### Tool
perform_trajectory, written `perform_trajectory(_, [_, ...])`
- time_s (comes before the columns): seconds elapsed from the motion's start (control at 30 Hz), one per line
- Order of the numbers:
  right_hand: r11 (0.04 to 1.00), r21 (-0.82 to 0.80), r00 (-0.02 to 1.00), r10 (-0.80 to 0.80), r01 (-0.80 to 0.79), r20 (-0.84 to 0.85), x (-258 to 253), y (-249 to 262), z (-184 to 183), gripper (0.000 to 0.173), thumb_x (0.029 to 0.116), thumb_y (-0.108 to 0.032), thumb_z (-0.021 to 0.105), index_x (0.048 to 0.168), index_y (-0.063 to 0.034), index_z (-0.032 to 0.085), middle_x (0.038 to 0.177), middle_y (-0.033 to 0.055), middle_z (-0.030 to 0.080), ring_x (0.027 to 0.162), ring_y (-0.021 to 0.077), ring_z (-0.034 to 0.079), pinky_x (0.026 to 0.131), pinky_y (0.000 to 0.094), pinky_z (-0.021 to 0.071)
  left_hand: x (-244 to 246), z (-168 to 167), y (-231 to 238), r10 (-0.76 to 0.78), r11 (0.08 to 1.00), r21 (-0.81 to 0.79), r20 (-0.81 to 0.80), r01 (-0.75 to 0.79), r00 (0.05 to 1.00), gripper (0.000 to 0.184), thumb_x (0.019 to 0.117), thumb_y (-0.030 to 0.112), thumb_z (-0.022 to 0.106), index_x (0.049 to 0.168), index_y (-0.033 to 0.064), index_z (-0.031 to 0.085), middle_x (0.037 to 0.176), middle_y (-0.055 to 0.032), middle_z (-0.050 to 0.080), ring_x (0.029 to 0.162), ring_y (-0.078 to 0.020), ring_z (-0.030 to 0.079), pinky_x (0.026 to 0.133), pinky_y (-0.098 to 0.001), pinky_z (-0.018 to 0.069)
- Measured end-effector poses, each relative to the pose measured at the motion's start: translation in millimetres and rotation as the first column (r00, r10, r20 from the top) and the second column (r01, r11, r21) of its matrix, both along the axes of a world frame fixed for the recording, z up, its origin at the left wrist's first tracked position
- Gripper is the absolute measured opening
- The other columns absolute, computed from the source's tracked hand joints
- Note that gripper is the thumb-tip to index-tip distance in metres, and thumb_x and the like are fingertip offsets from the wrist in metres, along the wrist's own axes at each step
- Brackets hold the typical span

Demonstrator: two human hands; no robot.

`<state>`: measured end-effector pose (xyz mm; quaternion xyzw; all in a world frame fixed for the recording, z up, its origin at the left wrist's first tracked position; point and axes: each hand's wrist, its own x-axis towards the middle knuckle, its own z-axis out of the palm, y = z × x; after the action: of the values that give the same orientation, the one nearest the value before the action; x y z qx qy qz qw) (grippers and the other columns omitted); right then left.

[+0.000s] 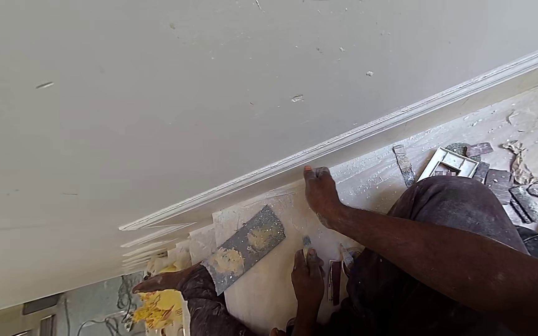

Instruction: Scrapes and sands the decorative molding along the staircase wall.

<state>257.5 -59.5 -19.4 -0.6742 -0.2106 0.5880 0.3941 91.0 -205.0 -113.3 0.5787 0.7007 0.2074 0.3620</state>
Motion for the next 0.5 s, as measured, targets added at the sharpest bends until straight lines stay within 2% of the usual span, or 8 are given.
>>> perform_trajectory(0.07, [0.997,-0.028,0.997,-0.071,0.070,-0.041,2.3,2.1,1.0,0.048,0.1131,-0.042,0.034,0.128,-0.0003,0.053,0.128,0.0243,0.057,0.119,0.0371,0.058,0.096,0.0583,0.0472,11.1,27.0,28.0,-0.001,0.999,0.053,0.039,-0.001,0.999,0.036,0.1087,0.025,0.040,0.113,-0.0058,0.060,0.071,-0.0033,0.064,0.056,-0.0140,0.063,0.055,-0.0321,0.0572])
perform_trajectory(0.13, [0.991,-0.027,0.980,-0.134,0.132,-0.147,4.3,0.7,6.9,0.049,0.1143,-0.041,0.029,0.127,-0.0003,0.054,0.122,0.0210,0.061,0.115,0.0325,0.060,0.096,0.0529,0.0485,29.6,58.7,61.1,-0.056,0.993,0.108,0.015,0.054,0.998,0.038,0.1104,0.027,0.038,0.117,-0.0045,0.059,0.074,-0.0051,0.064,0.058,-0.0160,0.063,0.058,-0.0353,0.0576])
perform_trajectory(0.23, [0.965,-0.011,0.885,-0.245,0.262,-0.396,5.2,-0.4,18.1,0.056,0.1150,-0.041,0.023,0.112,-0.0020,0.063,0.094,0.0093,0.066,0.083,0.0167,0.063,0.072,0.0341,0.0512,59.0,92.2,106.7,-0.207,0.941,0.235,-0.166,0.242,0.964,0.042,0.1123,0.033,0.035,0.119,-0.0001,0.061,0.085,-0.0097,0.067,0.064,-0.0214,0.064,0.059,-0.0437,0.0571])
perform_trajectory(0.27, [0.951,0.010,0.848,-0.272,0.310,-0.454,4.8,0.1,18.8,0.056,0.1145,-0.042,0.023,0.103,-0.0046,0.063,0.085,0.0062,0.066,0.074,0.0131,0.063,0.065,0.0292,0.0517,68.3,99.9,118.1,-0.246,0.917,0.259,-0.231,0.303,0.941,0.043,0.1126,0.032,0.034,0.123,0.0001,0.061,0.096,-0.0151,0.068,0.076,-0.0280,0.068,0.067,-0.0517,0.0572])
perform_trajectory(0.3, [0.934,0.044,0.814,-0.286,0.355,-0.505,6.8,0.0,19.9,0.054,0.1144,-0.041,0.025,0.100,-0.0063,0.064,0.083,0.0046,0.066,0.074,0.0114,0.062,0.067,0.0273,0.0510,77.2,107.9,126.9,-0.285,0.894,0.262,-0.291,0.363,0.913,0.045,0.1133,0.032,0.034,0.132,0.0001,0.059,0.109,-0.0205,0.070,0.092,-0.0347,0.071,0.077,-0.0580,0.0570])
perform_trajectory(0.33, [0.919,0.087,0.802,-0.287,0.386,-0.523,10.1,0.4,20.8,0.051,0.1146,-0.039,0.027,0.100,-0.0078,0.065,0.084,0.0031,0.066,0.076,0.0099,0.061,0.069,0.0260,0.0496,85.7,113.5,135.1,-0.316,0.874,0.255,-0.347,0.413,0.883,0.043,0.1134,0.030,0.035,0.134,-0.0004,0.057,0.111,-0.0233,0.070,0.098,-0.0390,0.071,0.081,-0.0612,0.0562])
perform_trajectory(0.43, [0.870,0.113,0.783,-0.366,0.479,-0.503,18.5,4.7,22.7,0.039,0.1141,-0.029,0.035,0.096,-0.0116,0.065,0.074,-0.0030,0.056,0.066,0.0051,0.054,0.062,0.0206,0.0451,106.4,121.1,152.5,-0.358,0.856,0.176,-0.478,0.487,0.802,0.038,0.1125,0.028,0.037,0.125,0.0005,0.061,0.093,-0.0210,0.070,0.088,-0.0405,0.072,0.074,-0.0612,0.0553])
perform_trajectory(0.5, [0.857,0.072,0.764,-0.413,0.510,-0.495,22.2,6.9,23.8,0.031,0.1131,-0.025,0.039,0.099,-0.0114,0.063,0.076,-0.0029,0.053,0.068,0.0058,0.053,0.065,0.0218,0.0455,114.6,124.1,157.4,-0.374,0.859,0.109,-0.532,0.500,0.759,0.039,0.1127,0.029,0.037,0.129,0.0030,0.060,0.096,-0.0206,0.072,0.090,-0.0412,0.072,0.075,-0.0610,0.0556])
